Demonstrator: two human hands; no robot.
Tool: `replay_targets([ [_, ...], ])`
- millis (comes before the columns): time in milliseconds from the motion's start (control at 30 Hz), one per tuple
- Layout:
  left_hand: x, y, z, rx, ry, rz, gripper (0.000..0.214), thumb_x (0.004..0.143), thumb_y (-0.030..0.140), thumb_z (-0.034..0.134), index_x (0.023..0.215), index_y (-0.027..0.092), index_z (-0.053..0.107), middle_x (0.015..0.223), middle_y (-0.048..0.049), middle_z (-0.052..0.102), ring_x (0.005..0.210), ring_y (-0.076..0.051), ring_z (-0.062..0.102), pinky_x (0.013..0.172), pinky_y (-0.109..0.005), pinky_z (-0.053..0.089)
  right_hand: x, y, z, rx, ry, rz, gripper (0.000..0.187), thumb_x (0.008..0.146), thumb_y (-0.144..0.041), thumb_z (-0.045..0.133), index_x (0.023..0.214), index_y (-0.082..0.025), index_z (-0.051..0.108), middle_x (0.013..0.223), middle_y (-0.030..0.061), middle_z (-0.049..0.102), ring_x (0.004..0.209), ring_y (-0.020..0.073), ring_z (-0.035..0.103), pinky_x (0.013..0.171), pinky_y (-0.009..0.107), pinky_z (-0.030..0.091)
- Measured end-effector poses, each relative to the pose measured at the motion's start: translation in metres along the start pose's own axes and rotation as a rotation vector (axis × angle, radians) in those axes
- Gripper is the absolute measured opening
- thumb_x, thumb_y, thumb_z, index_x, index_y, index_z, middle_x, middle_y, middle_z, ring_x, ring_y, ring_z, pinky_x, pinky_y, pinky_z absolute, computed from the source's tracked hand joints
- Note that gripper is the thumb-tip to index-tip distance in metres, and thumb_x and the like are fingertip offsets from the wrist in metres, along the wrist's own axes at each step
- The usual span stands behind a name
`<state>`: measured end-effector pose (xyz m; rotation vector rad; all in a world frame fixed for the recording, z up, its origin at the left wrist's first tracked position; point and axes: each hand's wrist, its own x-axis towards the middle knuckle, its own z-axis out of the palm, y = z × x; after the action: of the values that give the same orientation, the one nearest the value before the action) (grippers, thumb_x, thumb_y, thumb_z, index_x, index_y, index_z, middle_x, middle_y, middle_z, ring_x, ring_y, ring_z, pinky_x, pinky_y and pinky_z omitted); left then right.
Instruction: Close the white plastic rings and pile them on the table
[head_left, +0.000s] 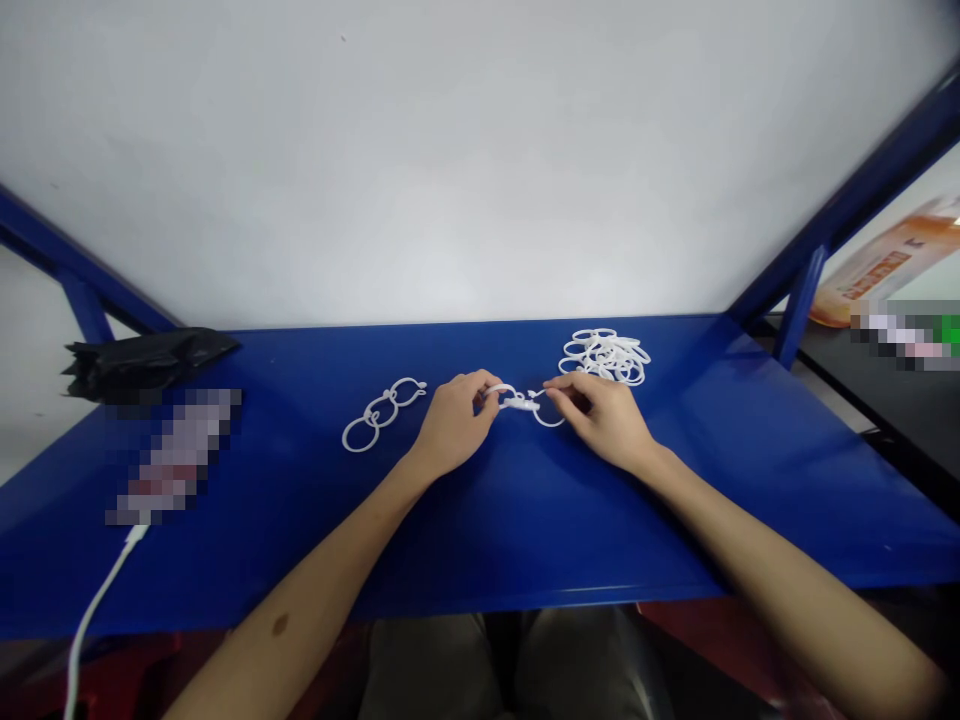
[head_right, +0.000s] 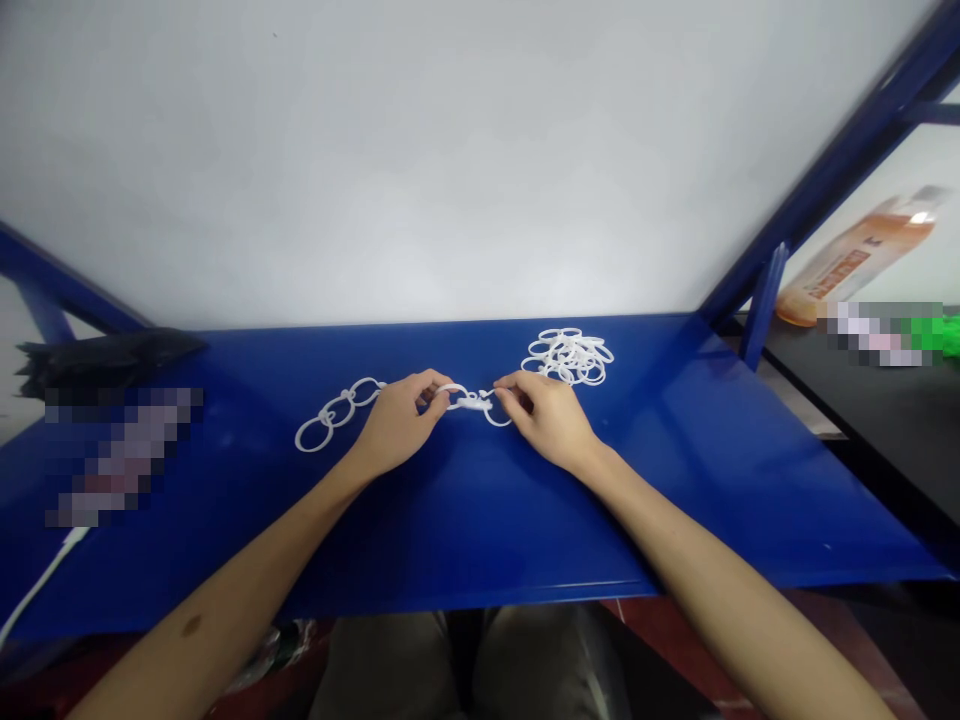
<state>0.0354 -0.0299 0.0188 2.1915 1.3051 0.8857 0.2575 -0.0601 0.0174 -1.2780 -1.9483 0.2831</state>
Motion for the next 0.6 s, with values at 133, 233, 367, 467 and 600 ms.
replay_targets([
  [133,-0.001,-0.002,-0.001,0.06,-0.004,-0.038,0.014,0.09,0.016,0.055,0.097,0.021,0.067,0.088,-0.0017,0.069,0.086,-0.019,0.06,0.083,-0.036,0.047,0.001,0.001,0.0,-0.01,0.006,0.058,0.019,0.096,-0.03,0.055,0.096,-0.019,0.07,0.068,-0.0005,0.069,0.056,0.0123,0.06,0.06,0.026,0.048],
  [233,-0.005,0.001,0.0,0.138,-0.004,0.027,0.019,0.089,0.021,0.06,0.107,0.019,0.065,0.105,-0.0055,0.067,0.104,-0.024,0.055,0.094,-0.041,0.043,0.001,0.0,0.001,0.019,0.003,0.069,0.019,0.096,-0.03,0.055,0.097,-0.019,0.07,0.07,-0.0003,0.07,0.056,0.012,0.06,0.059,0.026,0.047],
  [367,-0.01,0.009,0.006,0.198,-0.097,0.176,0.03,0.088,0.04,0.068,0.111,0.022,0.064,0.115,-0.0044,0.065,0.11,-0.026,0.052,0.095,-0.044,0.038,-0.002,-0.002,0.003,0.087,-0.015,0.07,0.02,0.096,-0.032,0.056,0.099,-0.019,0.07,0.074,0.0005,0.072,0.058,0.0122,0.061,0.058,0.025,0.047],
  [467,-0.012,0.009,0.013,0.235,-0.151,0.237,0.022,0.089,0.04,0.069,0.099,0.021,0.065,0.106,-0.0026,0.069,0.104,-0.024,0.054,0.092,-0.043,0.036,-0.002,-0.003,0.004,0.107,-0.031,0.058,0.02,0.096,-0.033,0.056,0.099,-0.019,0.07,0.077,0.0004,0.073,0.058,0.0121,0.061,0.057,0.025,0.047],
  [600,-0.011,0.004,0.016,0.308,-0.11,0.261,0.015,0.097,0.028,0.057,0.086,0.021,0.064,0.098,-0.0016,0.071,0.1,-0.022,0.054,0.09,-0.042,0.035,0.0,0.001,0.005,0.036,-0.039,0.085,0.021,0.096,-0.033,0.055,0.098,-0.019,0.07,0.076,0.0006,0.073,0.058,0.0124,0.06,0.059,0.027,0.046],
])
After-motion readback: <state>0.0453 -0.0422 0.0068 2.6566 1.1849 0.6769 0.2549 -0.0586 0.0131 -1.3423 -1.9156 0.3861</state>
